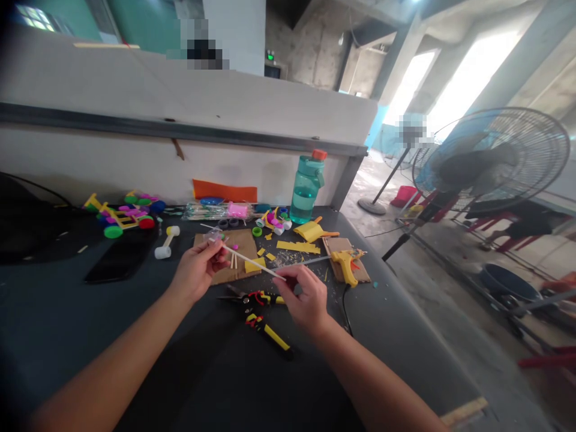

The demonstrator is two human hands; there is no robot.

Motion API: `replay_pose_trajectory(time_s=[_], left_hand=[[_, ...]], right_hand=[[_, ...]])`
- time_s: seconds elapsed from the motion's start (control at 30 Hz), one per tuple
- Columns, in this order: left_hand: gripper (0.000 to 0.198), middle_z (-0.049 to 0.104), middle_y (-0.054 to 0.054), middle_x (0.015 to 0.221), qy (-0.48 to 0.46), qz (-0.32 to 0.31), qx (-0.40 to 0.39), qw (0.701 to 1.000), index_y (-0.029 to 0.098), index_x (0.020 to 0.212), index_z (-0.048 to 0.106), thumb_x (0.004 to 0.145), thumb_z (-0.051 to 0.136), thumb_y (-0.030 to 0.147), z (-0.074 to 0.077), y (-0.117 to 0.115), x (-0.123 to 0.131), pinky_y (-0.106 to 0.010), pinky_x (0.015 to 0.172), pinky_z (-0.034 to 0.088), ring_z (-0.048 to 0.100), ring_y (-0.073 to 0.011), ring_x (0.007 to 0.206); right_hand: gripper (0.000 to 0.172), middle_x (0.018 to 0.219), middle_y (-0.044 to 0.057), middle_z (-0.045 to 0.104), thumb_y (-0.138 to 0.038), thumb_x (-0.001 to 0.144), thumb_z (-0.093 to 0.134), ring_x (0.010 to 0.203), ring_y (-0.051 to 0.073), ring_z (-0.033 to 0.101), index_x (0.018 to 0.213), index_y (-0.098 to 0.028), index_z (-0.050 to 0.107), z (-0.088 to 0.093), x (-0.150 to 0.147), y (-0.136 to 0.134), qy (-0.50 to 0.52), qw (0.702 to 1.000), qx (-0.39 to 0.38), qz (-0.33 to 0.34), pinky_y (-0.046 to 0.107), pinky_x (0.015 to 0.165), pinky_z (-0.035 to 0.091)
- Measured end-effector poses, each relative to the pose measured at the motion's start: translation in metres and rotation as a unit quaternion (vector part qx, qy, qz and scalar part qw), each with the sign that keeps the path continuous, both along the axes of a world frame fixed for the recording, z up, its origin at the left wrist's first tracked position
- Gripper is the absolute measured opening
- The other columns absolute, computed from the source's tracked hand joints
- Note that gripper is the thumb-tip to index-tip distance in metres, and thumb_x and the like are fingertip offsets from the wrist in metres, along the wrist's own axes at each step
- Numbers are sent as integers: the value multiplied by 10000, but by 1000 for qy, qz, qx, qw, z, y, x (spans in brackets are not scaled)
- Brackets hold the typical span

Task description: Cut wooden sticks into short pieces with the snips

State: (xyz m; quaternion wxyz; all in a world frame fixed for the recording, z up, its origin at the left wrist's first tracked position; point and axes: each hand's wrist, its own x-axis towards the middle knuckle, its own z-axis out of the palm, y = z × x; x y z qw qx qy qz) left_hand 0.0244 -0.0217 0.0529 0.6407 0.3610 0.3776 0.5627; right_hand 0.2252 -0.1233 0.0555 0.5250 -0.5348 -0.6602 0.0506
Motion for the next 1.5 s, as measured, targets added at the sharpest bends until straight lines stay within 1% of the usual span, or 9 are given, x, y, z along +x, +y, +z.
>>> replay_pose_trajectory(time_s=[0.2,0.4,0.77,1.0,1.1,1.27,1.4,1.47,1.5], left_hand=[[277,539,40,577,4,17,-16,1000,122,687,593,590,754,325,2,-1,0,-220,506,519,473,-50,468],[302,468,57,483,33,16,-32,999,125,548,527,607,732,338,2,-1,1,-239,494,516,419,-48,420],[276,467,56,492,45,24,-27,998,121,573,543,595,727,326,0,0,0,-224,454,505,374,-32,394],[248,501,36,507,87,36,-10,995,118,590,555,641,664,335,-1,11,-18,-237,428,497,370,-36,374],[262,497,34,524,128,34,25,991,121,597,545,666,649,352,0,14,-25,-222,432,491,377,-36,392],[293,509,17,580,200,37,97,974,125,637,554,709,621,401,2,14,-28,-195,446,477,404,-44,436],[333,529,8,627,245,31,125,961,144,697,565,763,546,470,1,14,-25,-215,468,475,432,-62,449],[364,557,-5,660,304,37,132,943,159,732,568,813,453,494,-4,14,-23,-222,465,447,454,-79,450],[363,574,-12,673,359,43,138,922,167,740,571,826,429,490,-8,14,-23,-225,472,429,475,-93,465]], right_hand=[[31,764,15,642,-227,799,604,595,115,558,827,-213,602,1,-1,-2,-21,999,35,13,247,580,472],[86,764,16,645,-164,789,597,624,123,582,861,-209,606,6,-5,-7,-40,996,58,56,250,592,480],[76,758,0,654,-159,789,605,619,113,582,842,-213,611,-4,1,-4,-12,999,38,24,227,590,470],[98,656,-1,616,-278,784,616,582,136,575,845,-202,619,-20,7,6,124,991,-30,-31,255,570,470],[128,664,5,612,-312,783,608,583,136,568,832,-194,607,-22,7,11,136,988,-61,-25,252,564,464],[143,694,20,625,-326,785,577,594,140,566,806,-188,609,-20,6,15,50,988,-146,22,249,565,444],[168,706,10,645,-337,816,524,621,146,583,844,-212,632,-19,3,15,-41,972,-211,92,241,576,431],[195,660,-5,628,-346,842,481,584,138,567,841,-221,630,-18,3,15,-68,966,-228,103,237,559,415],[207,636,-9,615,-352,850,465,564,134,557,832,-220,624,-18,3,15,-64,966,-230,95,235,550,410]])
